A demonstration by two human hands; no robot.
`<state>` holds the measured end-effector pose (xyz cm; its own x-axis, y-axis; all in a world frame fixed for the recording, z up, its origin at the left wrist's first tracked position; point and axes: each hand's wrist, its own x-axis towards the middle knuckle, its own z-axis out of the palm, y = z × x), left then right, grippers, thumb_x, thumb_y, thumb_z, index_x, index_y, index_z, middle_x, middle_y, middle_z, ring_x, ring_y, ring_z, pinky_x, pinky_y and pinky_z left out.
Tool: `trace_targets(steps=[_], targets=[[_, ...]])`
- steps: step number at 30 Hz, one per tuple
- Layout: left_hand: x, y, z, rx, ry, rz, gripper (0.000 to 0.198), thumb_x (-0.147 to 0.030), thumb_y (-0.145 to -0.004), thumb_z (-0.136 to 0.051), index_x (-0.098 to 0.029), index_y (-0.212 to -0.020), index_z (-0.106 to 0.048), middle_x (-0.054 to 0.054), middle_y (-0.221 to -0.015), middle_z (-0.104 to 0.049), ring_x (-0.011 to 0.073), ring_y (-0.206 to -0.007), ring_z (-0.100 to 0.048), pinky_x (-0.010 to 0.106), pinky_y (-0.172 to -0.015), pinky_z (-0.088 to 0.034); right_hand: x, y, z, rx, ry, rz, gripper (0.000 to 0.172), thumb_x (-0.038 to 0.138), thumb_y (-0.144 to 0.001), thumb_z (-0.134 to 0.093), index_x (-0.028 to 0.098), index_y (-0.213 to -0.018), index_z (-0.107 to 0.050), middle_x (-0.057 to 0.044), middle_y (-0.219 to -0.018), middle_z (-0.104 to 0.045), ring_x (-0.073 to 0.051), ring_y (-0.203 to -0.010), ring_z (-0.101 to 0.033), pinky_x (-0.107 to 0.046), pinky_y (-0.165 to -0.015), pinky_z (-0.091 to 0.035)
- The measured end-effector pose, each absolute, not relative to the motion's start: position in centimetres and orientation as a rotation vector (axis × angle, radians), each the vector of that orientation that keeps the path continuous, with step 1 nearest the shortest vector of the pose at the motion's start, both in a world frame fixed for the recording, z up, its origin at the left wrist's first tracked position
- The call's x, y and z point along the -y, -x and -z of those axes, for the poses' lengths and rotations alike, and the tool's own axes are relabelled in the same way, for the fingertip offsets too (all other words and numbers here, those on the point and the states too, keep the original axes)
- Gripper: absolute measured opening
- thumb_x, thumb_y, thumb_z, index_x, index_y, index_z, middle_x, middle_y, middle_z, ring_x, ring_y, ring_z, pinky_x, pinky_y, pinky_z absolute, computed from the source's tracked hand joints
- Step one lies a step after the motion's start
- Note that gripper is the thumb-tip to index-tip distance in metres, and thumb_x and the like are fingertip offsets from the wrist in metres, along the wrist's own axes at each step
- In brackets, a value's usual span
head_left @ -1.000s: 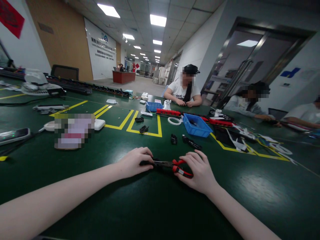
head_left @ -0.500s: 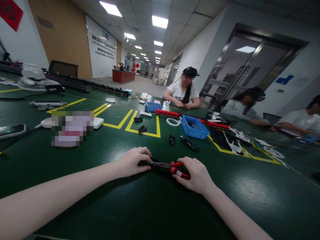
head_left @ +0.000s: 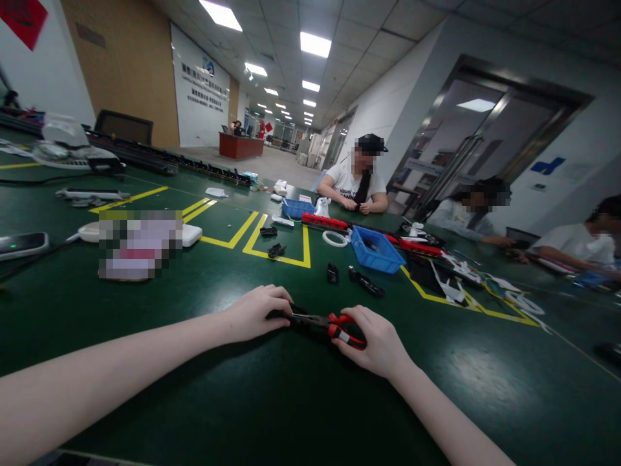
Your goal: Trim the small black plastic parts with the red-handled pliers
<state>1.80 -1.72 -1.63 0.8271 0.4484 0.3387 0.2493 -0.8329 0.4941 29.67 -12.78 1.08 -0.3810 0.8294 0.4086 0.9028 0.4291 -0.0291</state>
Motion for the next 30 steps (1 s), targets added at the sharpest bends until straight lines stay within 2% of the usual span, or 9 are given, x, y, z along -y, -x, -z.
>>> trace_targets(steps=[14,23,30], targets=[[1.5,-1.9,1.5,-0.48,-2.521,-0.607,0.013,-0.026,-0.086,-0.067,-0.022,-0.098,-0.07,0.005,-0.113,-0.063,0.0208,-0.102,-0.061,0.035,-0.089,-0.047,12.5,-30.6,-1.1,2.38,1.411,0.337,0.038,0.043,-0.081,-0.063,0.018,-0.11,-0.059,-0.01,-0.097,-0.068,-0.021,-0.083,-0.066,-0.035,-0.071,-0.055],[2.0,-1.8,1.1,-0.548,-2.494,-0.609,0.016,-0.033,-0.084,-0.068,-0.021,-0.095,-0.069,0.004,-0.106,-0.061,0.0195,-0.093,-0.062,0.033,-0.082,-0.049,12.7,-30.3,-1.0,2.364,1.431,0.301,0.038,0.042,-0.082,-0.064,0.018,-0.111,-0.06,-0.01,-0.097,-0.068,-0.022,-0.084,-0.066,-0.035,-0.072,-0.055],[2.0,-1.9,1.2,-0.585,-2.533,-0.592,0.018,-0.036,-0.083,-0.07,-0.022,-0.094,-0.066,0.003,-0.105,-0.061,0.0194,-0.092,-0.061,0.033,-0.084,-0.046,12.5,-31.0,-0.7,2.337,1.391,0.43,0.046,0.045,-0.081,-0.065,0.018,-0.118,-0.057,-0.012,-0.107,-0.068,-0.026,-0.096,-0.066,-0.041,-0.081,-0.056]])
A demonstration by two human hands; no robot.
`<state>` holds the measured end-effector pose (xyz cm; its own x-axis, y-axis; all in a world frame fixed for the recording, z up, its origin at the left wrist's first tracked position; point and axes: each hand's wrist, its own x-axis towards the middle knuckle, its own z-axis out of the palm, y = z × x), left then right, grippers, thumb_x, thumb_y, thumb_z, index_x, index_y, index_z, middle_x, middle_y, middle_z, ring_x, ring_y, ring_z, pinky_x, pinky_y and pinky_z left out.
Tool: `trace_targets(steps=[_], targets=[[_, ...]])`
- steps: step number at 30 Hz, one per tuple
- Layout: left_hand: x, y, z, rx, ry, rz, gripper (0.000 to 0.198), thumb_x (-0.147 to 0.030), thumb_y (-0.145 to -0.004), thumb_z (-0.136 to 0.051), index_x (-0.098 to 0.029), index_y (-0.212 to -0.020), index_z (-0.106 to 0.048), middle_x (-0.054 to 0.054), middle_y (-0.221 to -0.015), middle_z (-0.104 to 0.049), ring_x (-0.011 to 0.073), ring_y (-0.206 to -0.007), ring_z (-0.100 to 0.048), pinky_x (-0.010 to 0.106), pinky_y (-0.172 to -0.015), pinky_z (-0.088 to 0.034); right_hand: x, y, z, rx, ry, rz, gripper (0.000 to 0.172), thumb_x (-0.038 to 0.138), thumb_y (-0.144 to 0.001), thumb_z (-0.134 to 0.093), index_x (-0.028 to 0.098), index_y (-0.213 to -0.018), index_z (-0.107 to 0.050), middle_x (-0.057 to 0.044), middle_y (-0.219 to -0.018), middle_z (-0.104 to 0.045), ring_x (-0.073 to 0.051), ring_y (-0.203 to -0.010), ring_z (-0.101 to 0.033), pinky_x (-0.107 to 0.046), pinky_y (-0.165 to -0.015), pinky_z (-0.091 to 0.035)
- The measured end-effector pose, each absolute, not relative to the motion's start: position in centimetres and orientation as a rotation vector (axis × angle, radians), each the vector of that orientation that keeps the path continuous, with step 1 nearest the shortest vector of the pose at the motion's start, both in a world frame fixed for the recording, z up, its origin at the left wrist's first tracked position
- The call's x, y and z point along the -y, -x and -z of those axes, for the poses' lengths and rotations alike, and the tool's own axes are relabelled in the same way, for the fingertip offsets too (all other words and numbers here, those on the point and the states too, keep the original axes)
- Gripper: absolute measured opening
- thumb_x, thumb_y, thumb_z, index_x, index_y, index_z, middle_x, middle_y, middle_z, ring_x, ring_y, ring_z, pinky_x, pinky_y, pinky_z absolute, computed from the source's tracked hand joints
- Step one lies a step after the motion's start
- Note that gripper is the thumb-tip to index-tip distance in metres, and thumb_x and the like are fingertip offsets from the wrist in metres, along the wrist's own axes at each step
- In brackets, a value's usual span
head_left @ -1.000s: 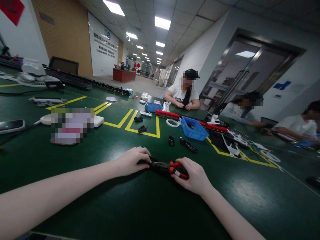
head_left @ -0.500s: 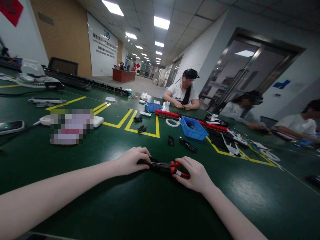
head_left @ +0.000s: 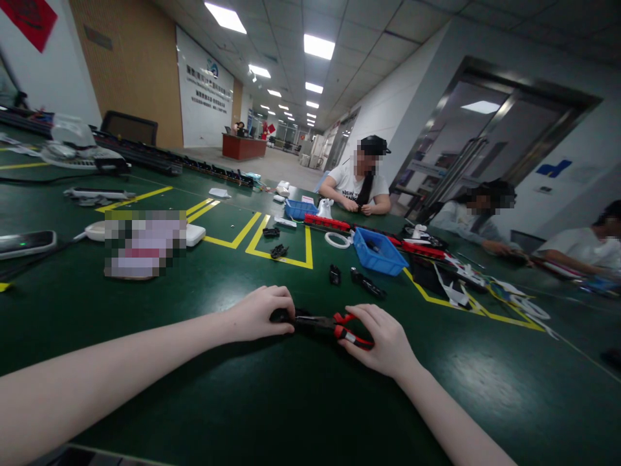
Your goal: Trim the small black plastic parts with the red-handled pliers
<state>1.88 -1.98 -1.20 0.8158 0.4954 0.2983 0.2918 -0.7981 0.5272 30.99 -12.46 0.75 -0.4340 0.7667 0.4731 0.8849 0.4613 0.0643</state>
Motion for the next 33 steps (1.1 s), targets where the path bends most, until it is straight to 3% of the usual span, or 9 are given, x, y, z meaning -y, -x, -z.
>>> trace_targets(steps=[5,11,15,17,19,22,26,33], targets=[[2.33,-1.85,0.92,-0.655,-2.584,-0.591,0.023,-0.039,-0.081,-0.071,-0.02,-0.086,-0.06,0.002,-0.101,-0.06,0.0182,-0.087,-0.059,0.031,-0.077,-0.044,12.45,-31.59,-0.82,2.297,1.349,0.52,0.048,0.043,-0.081,-0.065,0.018,-0.121,-0.057,-0.014,-0.108,-0.067,-0.027,-0.097,-0.065,-0.042,-0.081,-0.054],[2.47,-1.92,0.69,-0.746,-2.642,-0.669,0.044,-0.052,-0.069,-0.078,-0.018,-0.083,-0.055,0.004,-0.104,-0.059,0.0243,-0.099,-0.055,0.04,-0.09,-0.044,12.28,-31.78,-0.82,2.29,1.314,0.636,0.054,0.04,-0.083,-0.064,0.019,-0.132,-0.051,-0.014,-0.112,-0.063,-0.028,-0.1,-0.061,-0.043,-0.082,-0.052],[2.64,-1.74,0.84,-0.617,-2.61,-0.695,0.059,-0.051,-0.076,-0.074,-0.02,-0.121,-0.052,0.011,-0.138,-0.049,0.0284,-0.126,-0.047,0.044,-0.104,-0.04,12.16,-31.67,-0.76,2.323,1.309,0.69,0.054,0.034,-0.087,-0.059,0.016,-0.136,-0.047,-0.016,-0.115,-0.059,-0.028,-0.104,-0.058,-0.043,-0.083,-0.052],[2.75,-1.59,0.89,-0.506,-2.611,-0.662,0.071,-0.048,-0.084,-0.067,-0.022,-0.143,-0.036,0.011,-0.153,-0.035,0.0269,-0.138,-0.037,0.043,-0.112,-0.034,12.16,-31.68,-0.74,2.334,1.307,0.677,0.052,0.033,-0.088,-0.057,0.016,-0.136,-0.046,-0.016,-0.116,-0.058,-0.028,-0.105,-0.057,-0.043,-0.084,-0.052],[2.78,-1.48,0.92,-0.419,-2.63,-0.594,0.078,-0.047,-0.089,-0.062,-0.023,-0.152,-0.022,0.011,-0.159,-0.026,0.0262,-0.144,-0.031,0.042,-0.116,-0.03,12.18,-31.75,-0.71,2.341,1.297,0.658,0.05,0.033,-0.089,-0.057,0.016,-0.134,-0.047,-0.016,-0.116,-0.057,-0.027,-0.104,-0.057,-0.042,-0.083,-0.052],[2.65,-1.47,0.97,-0.362,-2.672,-0.475,0.076,-0.048,-0.093,-0.054,-0.024,-0.154,-0.016,0.01,-0.16,-0.023,0.0267,-0.146,-0.027,0.043,-0.118,-0.026,12.2,-31.86,-0.63,2.362,1.284,0.656,0.048,0.035,-0.087,-0.058,0.015,-0.13,-0.05,-0.016,-0.114,-0.059,-0.027,-0.101,-0.058,-0.041,-0.082,-0.052],[2.39,-1.68,1.18,-0.325,-2.713,-0.405,0.063,-0.047,-0.099,-0.044,-0.023,-0.153,-0.022,0.008,-0.158,-0.03,0.0256,-0.145,-0.029,0.044,-0.119,-0.023,12.16,-31.77,-0.51,2.415,1.257,0.674,0.047,0.037,-0.086,-0.06,0.014,-0.127,-0.054,-0.015,-0.111,-0.061,-0.026,-0.099,-0.059,-0.04,-0.081,-0.052],[2.44,-1.81,0.94,-0.329,-2.732,-0.412,0.05,-0.041,-0.102,-0.038,-0.022,-0.148,-0.034,0.008,-0.147,-0.046,0.0236,-0.133,-0.044,0.04,-0.113,-0.031,12.02,-31.58,-0.4,2.429,1.267,0.683,0.046,0.038,-0.085,-0.061,0.012,-0.123,-0.057,-0.016,-0.11,-0.063,-0.026,-0.098,-0.06,-0.039,-0.08,-0.052]])
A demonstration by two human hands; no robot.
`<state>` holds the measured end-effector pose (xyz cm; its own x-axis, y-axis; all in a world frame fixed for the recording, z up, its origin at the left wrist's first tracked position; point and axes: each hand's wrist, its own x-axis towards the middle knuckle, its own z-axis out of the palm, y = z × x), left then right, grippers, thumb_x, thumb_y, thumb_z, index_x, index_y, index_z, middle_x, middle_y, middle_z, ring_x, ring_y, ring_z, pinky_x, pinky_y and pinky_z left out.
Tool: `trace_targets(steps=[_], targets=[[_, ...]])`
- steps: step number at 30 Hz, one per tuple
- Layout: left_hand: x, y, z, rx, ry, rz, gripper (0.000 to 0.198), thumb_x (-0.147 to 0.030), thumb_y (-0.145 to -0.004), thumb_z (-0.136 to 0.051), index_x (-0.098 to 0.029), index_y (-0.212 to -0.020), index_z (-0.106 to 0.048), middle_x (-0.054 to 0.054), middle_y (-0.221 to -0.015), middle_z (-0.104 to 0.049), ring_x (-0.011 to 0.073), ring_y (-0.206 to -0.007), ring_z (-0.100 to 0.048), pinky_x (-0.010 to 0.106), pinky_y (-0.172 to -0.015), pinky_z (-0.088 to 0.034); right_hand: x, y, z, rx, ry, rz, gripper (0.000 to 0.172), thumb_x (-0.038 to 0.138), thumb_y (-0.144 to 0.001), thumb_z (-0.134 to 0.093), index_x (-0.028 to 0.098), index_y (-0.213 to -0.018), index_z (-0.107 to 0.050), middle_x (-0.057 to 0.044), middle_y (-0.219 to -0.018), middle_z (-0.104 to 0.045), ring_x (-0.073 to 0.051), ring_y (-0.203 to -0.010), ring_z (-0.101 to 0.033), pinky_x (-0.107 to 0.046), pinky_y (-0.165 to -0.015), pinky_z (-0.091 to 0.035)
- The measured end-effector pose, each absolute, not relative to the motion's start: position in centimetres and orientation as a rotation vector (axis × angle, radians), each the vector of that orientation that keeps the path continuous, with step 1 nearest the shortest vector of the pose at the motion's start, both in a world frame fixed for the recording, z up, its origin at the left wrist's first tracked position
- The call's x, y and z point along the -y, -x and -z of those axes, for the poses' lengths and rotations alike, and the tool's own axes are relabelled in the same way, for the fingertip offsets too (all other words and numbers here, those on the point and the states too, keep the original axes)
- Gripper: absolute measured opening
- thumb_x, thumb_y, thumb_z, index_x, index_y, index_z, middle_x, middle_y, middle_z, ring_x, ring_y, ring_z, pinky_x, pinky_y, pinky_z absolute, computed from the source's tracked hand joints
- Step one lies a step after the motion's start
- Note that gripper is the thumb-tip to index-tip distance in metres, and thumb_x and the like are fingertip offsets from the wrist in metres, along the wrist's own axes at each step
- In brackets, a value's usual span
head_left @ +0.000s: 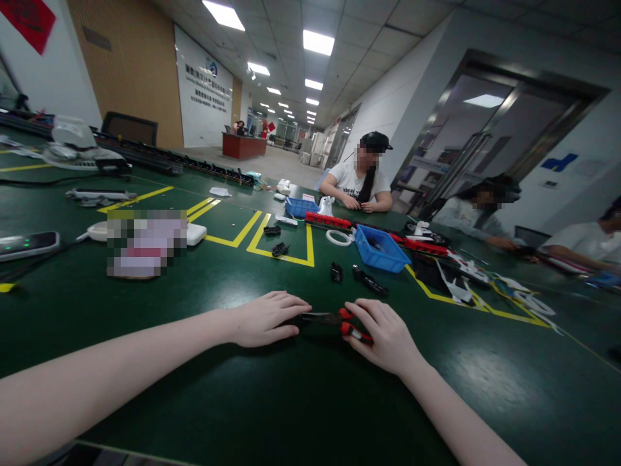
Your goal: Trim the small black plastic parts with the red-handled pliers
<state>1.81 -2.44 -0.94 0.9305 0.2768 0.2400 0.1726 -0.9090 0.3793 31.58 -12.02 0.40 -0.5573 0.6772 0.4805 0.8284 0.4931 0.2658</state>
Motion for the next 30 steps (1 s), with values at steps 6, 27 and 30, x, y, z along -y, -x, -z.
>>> trace_targets(steps=[6,27,30], targets=[[2.7,-1.8,0.8,-0.401,-2.793,-0.462,0.06,-0.055,-0.092,-0.051,-0.025,-0.143,-0.044,0.009,-0.129,-0.054,0.0259,-0.115,-0.053,0.039,-0.098,-0.042,12.1,-31.7,-0.5,2.429,1.274,0.719,0.046,0.038,-0.086,-0.06,0.011,-0.122,-0.058,-0.016,-0.109,-0.063,-0.026,-0.097,-0.061,-0.039,-0.078,-0.052],[3.1,-1.7,0.1,-0.326,-2.825,-0.513,0.056,-0.046,-0.088,-0.059,-0.024,-0.139,-0.048,0.008,-0.132,-0.056,0.0273,-0.124,-0.051,0.052,-0.119,-0.018,12.3,-31.8,-0.7,2.385,1.288,0.726,0.046,0.038,-0.085,-0.061,0.013,-0.123,-0.058,-0.015,-0.109,-0.063,-0.026,-0.096,-0.061,-0.039,-0.079,-0.051],[3.3,-1.7,0.2,-0.404,-2.83,-0.557,0.056,-0.054,-0.084,-0.062,-0.023,-0.131,-0.056,0.008,-0.121,-0.058,0.0279,-0.119,-0.052,0.056,-0.119,-0.013,12.3,-31.8,-0.7,2.391,1.293,0.711,0.046,0.038,-0.085,-0.061,0.014,-0.125,-0.058,-0.015,-0.11,-0.064,-0.026,-0.097,-0.061,-0.039,-0.079,-0.051]])
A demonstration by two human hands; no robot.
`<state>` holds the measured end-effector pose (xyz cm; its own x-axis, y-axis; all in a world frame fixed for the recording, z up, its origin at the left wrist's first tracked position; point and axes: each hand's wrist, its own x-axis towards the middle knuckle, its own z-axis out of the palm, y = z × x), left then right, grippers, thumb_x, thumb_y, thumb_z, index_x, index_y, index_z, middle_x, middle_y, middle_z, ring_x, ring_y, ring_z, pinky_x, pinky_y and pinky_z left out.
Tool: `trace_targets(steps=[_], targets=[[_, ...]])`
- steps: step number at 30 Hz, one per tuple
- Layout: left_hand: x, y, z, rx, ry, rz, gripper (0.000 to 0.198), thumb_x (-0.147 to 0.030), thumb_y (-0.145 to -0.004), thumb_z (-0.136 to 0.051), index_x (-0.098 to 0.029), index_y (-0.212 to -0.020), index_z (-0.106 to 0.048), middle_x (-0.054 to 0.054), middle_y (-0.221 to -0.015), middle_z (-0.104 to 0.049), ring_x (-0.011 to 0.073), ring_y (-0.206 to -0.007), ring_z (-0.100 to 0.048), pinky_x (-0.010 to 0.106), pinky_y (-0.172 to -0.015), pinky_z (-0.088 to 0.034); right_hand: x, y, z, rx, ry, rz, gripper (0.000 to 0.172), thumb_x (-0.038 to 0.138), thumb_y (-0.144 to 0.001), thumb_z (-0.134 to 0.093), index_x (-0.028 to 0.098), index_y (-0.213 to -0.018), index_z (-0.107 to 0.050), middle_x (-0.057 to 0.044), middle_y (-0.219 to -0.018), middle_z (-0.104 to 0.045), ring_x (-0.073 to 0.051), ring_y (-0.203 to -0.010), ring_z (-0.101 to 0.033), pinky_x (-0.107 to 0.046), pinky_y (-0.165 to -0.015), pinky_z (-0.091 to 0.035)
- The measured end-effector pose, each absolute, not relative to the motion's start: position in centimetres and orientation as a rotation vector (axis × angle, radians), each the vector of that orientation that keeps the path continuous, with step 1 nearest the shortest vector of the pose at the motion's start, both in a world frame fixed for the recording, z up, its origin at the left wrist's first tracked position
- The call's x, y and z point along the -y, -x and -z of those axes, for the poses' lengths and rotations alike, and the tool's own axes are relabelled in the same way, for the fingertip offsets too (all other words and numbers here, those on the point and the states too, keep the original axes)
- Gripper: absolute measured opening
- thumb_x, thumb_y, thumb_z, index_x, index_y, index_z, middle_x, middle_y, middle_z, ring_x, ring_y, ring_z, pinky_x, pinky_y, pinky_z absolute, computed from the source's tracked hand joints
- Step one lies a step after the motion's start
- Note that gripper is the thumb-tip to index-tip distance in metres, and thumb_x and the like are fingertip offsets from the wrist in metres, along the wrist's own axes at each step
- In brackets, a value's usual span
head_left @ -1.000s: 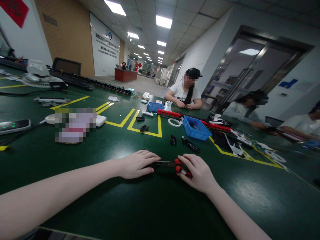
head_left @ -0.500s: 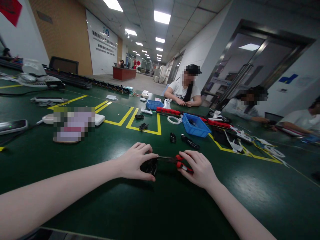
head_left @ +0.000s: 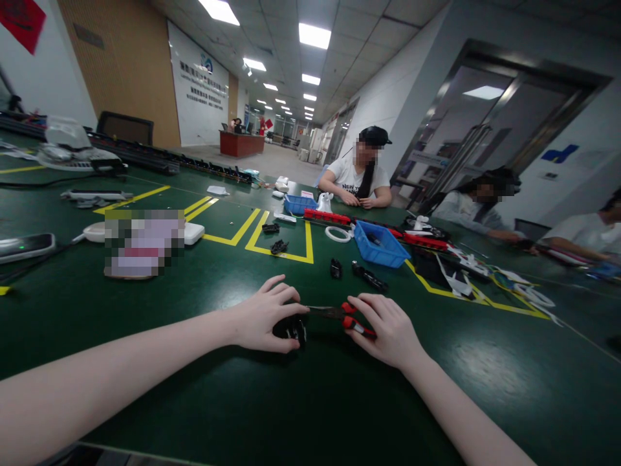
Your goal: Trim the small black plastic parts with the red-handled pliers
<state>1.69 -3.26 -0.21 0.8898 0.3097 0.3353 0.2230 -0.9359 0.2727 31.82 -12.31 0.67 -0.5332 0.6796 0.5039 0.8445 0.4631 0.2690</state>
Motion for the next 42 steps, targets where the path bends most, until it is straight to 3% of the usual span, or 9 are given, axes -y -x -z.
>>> trace_targets(steps=[5,10,17,42], targets=[[3.1,-1.8,0.5,-0.472,-2.86,-0.577,0.062,-0.067,-0.079,-0.061,-0.022,-0.122,-0.061,0.007,-0.11,-0.059,0.0276,-0.11,-0.053,0.053,-0.113,-0.022,12.3,-31.9,-0.6,2.398,1.301,0.688,0.046,0.039,-0.085,-0.06,0.015,-0.124,-0.059,-0.015,-0.109,-0.064,-0.025,-0.096,-0.062,-0.039,-0.078,-0.052],[3.1,-1.9,0.5,-0.486,-2.889,-0.531,0.055,-0.064,-0.086,-0.055,-0.022,-0.122,-0.062,0.007,-0.104,-0.059,0.0241,-0.1,-0.054,0.041,-0.096,-0.034,12.3,-31.7,-0.7,2.41,1.294,0.654,0.045,0.04,-0.086,-0.06,0.014,-0.122,-0.059,-0.015,-0.108,-0.065,-0.025,-0.094,-0.063,-0.038,-0.076,-0.052],[3.1,-1.8,0.7,-0.464,-2.924,-0.513,0.046,-0.058,-0.09,-0.054,-0.026,-0.121,-0.064,0.004,-0.099,-0.057,0.0191,-0.088,-0.055,0.031,-0.077,-0.038,12.5,-31.2,-0.8,2.459,1.291,0.569,0.046,0.043,-0.088,-0.057,0.014,-0.123,-0.058,-0.015,-0.108,-0.066,-0.024,-0.092,-0.063,-0.038,-0.075,-0.052],[3.3,-2.0,0.3,-0.44,-2.926,-0.459,0.041,-0.048,-0.093,-0.053,-0.021,-0.121,-0.063,0.006,-0.099,-0.057,0.0195,-0.086,-0.057,0.031,-0.074,-0.044,12.6,-31.0,-0.9,2.506,1.307,0.503,0.041,0.041,-0.086,-0.059,0.016,-0.118,-0.06,-0.012,-0.102,-0.066,-0.021,-0.086,-0.063,-0.035,-0.073,-0.054]])
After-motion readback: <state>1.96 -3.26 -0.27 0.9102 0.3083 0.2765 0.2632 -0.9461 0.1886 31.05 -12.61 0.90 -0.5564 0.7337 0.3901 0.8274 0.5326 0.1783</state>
